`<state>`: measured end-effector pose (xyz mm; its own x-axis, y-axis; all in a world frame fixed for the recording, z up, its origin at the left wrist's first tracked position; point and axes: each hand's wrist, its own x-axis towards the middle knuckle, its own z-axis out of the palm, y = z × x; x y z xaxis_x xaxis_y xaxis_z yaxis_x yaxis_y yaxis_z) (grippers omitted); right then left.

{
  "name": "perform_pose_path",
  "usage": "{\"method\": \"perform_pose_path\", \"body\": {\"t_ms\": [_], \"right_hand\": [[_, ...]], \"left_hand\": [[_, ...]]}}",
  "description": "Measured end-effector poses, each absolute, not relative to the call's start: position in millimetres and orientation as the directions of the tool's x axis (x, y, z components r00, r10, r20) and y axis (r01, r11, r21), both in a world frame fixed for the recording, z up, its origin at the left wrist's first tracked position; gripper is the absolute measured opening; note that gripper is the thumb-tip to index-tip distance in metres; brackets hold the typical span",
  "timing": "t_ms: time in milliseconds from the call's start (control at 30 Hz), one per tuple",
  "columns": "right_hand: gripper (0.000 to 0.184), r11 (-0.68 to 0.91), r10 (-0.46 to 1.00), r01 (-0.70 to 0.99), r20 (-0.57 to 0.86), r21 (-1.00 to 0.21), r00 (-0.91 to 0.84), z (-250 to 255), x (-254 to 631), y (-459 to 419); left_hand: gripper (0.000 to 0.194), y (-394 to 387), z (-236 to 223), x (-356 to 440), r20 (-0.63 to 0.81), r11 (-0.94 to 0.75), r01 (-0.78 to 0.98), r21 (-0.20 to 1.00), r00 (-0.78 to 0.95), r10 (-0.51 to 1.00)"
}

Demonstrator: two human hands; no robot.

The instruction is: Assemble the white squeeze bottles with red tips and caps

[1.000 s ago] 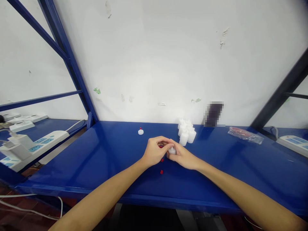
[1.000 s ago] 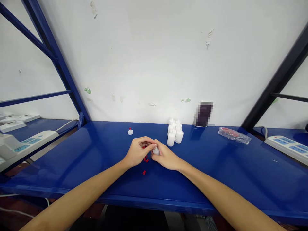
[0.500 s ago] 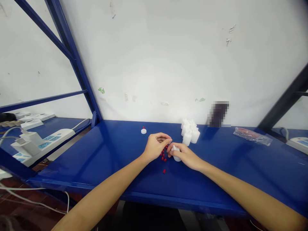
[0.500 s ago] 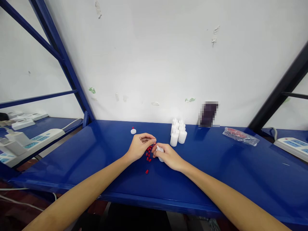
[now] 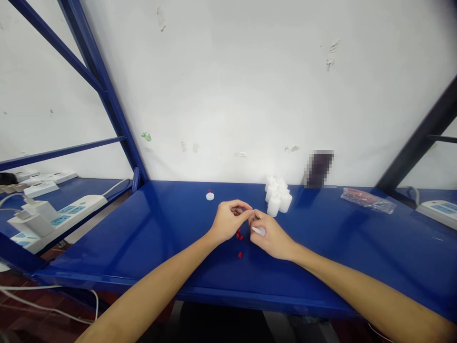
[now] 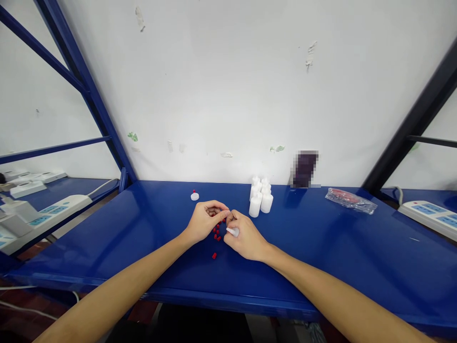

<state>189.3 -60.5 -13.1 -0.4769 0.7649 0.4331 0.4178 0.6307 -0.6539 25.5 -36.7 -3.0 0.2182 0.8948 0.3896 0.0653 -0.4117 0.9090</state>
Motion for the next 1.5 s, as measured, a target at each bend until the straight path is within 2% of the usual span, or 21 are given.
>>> {"method": "perform_pose_path", "body": {"t_ms": [200, 300, 400, 567, 733, 900, 1000, 1100, 1267, 1333, 1400, 1500], "right_hand": [[0.021, 0.558, 0.820, 0.354, 0.432, -0.751, -0.375, -8.7, 192.3, -54.4], [0.021, 0.428, 0.888, 0.308, 0.331, -0.850, -0.319, -5.3, 195.2, -51.0], [0.023, 0.344, 0.910, 0.266, 0.251, -0.900, -0.329, -2.5, 194.5, -52.4], [0.028, 0.325, 0.889, 0.225, 0.216, -0.918, -0.404, -1.3, 187.2, -61.4], [0.019, 0.241, 0.871, 0.051, 0.193, -0.969, -0.452, -0.2, 187.0, -62.6], [0.019, 0.224, 0.873, 0.075, 0.165, -0.972, -0.459, -0.2, 188.6, -57.5], [0.016, 0.221, 0.876, 0.039, 0.181, -0.974, -0.447, -2.4, 188.3, -54.2], [0.020, 0.222, 0.866, -0.016, 0.205, -0.975, -0.455, -3.4, 188.5, -52.2], [0.016, 0.245, 0.892, -0.042, 0.243, -0.969, -0.380, -7.0, 190.2, -53.5], [0.021, 0.254, 0.892, -0.092, 0.270, -0.963, -0.363, -10.1, 190.8, -54.4], [0.035, 0.258, 0.897, -0.108, 0.280, -0.960, -0.342, -12.6, 191.1, -54.8], [0.054, 0.212, 0.934, -0.003, 0.204, -0.977, -0.292, -12.4, 190.5, -54.8]], "left_hand": [[0.023, -37.1, -3.2, 25.7, 0.409, -0.418, -0.008, 0.908, 0.223, 0.885], [0.025, -40.6, -0.5, 26.8, 0.426, -0.425, -0.044, 0.904, 0.181, 0.887], [0.025, -44.4, 2.0, 27.8, 0.445, -0.443, -0.050, 0.895, 0.157, 0.882], [0.023, -47.7, 2.1, 30.1, 0.431, -0.411, -0.132, 0.902, 0.236, 0.871], [0.024, -47.3, 1.0, 30.4, 0.436, -0.392, -0.203, 0.897, 0.272, 0.858], [0.026, -47.1, 1.8, 30.0, 0.439, -0.400, -0.187, 0.897, 0.280, 0.854], [0.029, -47.1, 2.3, 30.0, 0.420, -0.374, -0.202, 0.905, 0.279, 0.864], [0.032, -46.2, 2.4, 29.7, 0.407, -0.349, -0.242, 0.905, 0.258, 0.876], [0.025, -46.6, 2.4, 28.7, 0.432, -0.415, -0.121, 0.902, 0.272, 0.860], [0.026, -48.4, 2.9, 28.5, 0.441, -0.447, -0.052, 0.893, 0.294, 0.848], [0.034, -50.7, 3.5, 28.6, 0.441, -0.464, -0.010, 0.886, 0.328, 0.836], [0.033, -53.6, 3.4, 29.1, 0.470, -0.521, 0.059, 0.852, 0.356, 0.808]]}}
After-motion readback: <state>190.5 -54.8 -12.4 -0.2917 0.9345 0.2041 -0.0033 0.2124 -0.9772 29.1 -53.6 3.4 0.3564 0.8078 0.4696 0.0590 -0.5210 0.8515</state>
